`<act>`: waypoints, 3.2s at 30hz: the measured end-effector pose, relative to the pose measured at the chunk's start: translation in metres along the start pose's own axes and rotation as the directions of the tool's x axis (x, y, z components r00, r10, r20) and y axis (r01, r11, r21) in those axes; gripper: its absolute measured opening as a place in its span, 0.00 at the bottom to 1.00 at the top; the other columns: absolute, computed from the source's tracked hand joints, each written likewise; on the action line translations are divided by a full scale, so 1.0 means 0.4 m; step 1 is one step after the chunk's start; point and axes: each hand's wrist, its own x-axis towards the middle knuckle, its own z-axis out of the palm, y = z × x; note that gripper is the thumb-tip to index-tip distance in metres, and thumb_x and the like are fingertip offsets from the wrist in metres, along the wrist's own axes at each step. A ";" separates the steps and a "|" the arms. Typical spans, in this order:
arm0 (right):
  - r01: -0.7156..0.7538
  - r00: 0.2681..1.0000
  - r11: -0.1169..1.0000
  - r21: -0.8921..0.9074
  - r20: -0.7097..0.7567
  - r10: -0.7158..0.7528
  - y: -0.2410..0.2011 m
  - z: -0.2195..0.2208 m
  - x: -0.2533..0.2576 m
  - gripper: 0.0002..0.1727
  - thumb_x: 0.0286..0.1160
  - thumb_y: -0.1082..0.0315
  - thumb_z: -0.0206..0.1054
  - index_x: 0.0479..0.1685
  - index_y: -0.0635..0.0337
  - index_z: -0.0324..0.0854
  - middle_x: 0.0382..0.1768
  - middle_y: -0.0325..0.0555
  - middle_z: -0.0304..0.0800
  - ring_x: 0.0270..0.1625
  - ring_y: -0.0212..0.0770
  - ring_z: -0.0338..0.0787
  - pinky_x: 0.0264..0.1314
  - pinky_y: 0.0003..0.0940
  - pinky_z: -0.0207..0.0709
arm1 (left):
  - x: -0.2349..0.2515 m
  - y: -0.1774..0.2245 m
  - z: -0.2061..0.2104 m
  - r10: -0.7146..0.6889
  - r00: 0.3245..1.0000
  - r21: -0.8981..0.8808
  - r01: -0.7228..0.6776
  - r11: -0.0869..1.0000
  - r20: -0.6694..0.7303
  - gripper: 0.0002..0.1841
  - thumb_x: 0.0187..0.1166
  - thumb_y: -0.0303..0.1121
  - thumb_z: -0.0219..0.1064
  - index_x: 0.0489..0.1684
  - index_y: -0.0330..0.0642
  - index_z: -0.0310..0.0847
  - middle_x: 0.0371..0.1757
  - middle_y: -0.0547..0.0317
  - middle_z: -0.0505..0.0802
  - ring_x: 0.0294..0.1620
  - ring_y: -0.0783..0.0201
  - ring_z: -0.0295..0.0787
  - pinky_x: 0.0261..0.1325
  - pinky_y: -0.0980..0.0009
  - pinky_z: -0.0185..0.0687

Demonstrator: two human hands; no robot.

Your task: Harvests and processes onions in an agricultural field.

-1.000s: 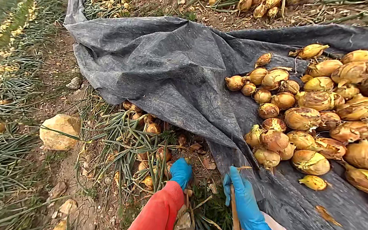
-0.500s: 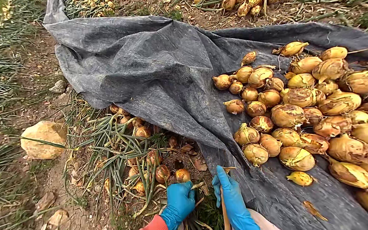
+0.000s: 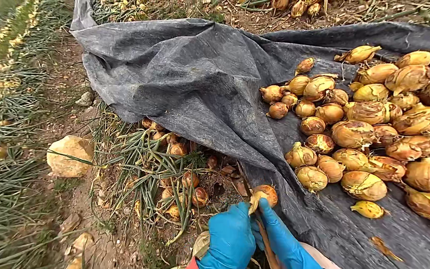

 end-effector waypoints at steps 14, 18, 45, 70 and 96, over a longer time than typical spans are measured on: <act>0.009 0.866 0.985 -0.174 -0.491 -0.095 -0.010 0.100 0.060 0.20 0.89 0.51 0.60 0.41 0.62 0.80 0.15 0.36 0.66 0.11 0.33 0.67 0.13 0.29 0.67 | 0.196 -0.404 0.149 -0.126 0.810 0.434 -0.168 0.885 0.572 0.45 0.62 0.14 0.74 0.89 0.39 0.64 0.90 0.30 0.64 0.91 0.27 0.54 0.87 0.30 0.52; -0.153 0.887 0.976 -0.156 -0.457 0.066 0.055 0.115 0.079 0.14 0.86 0.57 0.65 0.44 0.61 0.76 0.17 0.40 0.68 0.12 0.35 0.69 0.13 0.29 0.68 | 0.198 -0.415 0.202 -0.240 0.807 0.378 0.022 0.926 0.540 0.44 0.63 0.14 0.73 0.88 0.31 0.60 0.84 0.24 0.69 0.83 0.24 0.67 0.74 0.33 0.73; 0.393 0.850 0.895 -0.213 -0.289 -0.441 -0.067 0.077 0.004 0.42 0.45 0.18 0.74 0.36 0.49 0.77 0.15 0.23 0.72 0.12 0.21 0.70 0.12 0.18 0.67 | 0.187 -0.105 -0.033 0.008 1.000 0.154 -0.007 0.988 -0.003 0.11 0.81 0.26 0.61 0.48 0.31 0.90 0.41 0.38 0.97 0.49 0.37 0.96 0.53 0.40 0.85; 0.113 0.970 0.879 -0.464 -0.142 -0.199 -0.117 0.055 -0.014 0.46 0.53 0.26 0.74 0.56 0.60 0.82 0.34 0.37 0.87 0.32 0.32 0.84 0.37 0.34 0.80 | 0.075 -0.100 -0.015 0.205 0.918 -0.267 -0.303 0.915 -0.338 0.11 0.75 0.31 0.67 0.41 0.32 0.93 0.40 0.44 0.95 0.38 0.52 0.95 0.38 0.53 0.90; -0.338 0.917 0.836 -0.432 -0.352 0.189 0.058 0.069 0.146 0.29 0.77 0.42 0.71 0.60 0.59 0.77 0.29 0.46 0.79 0.22 0.40 0.78 0.28 0.39 0.76 | 0.140 -0.448 0.082 -0.509 0.829 -0.520 0.547 0.656 0.231 0.20 0.80 0.26 0.69 0.71 0.36 0.80 0.51 0.50 0.94 0.38 0.65 0.89 0.45 0.67 0.86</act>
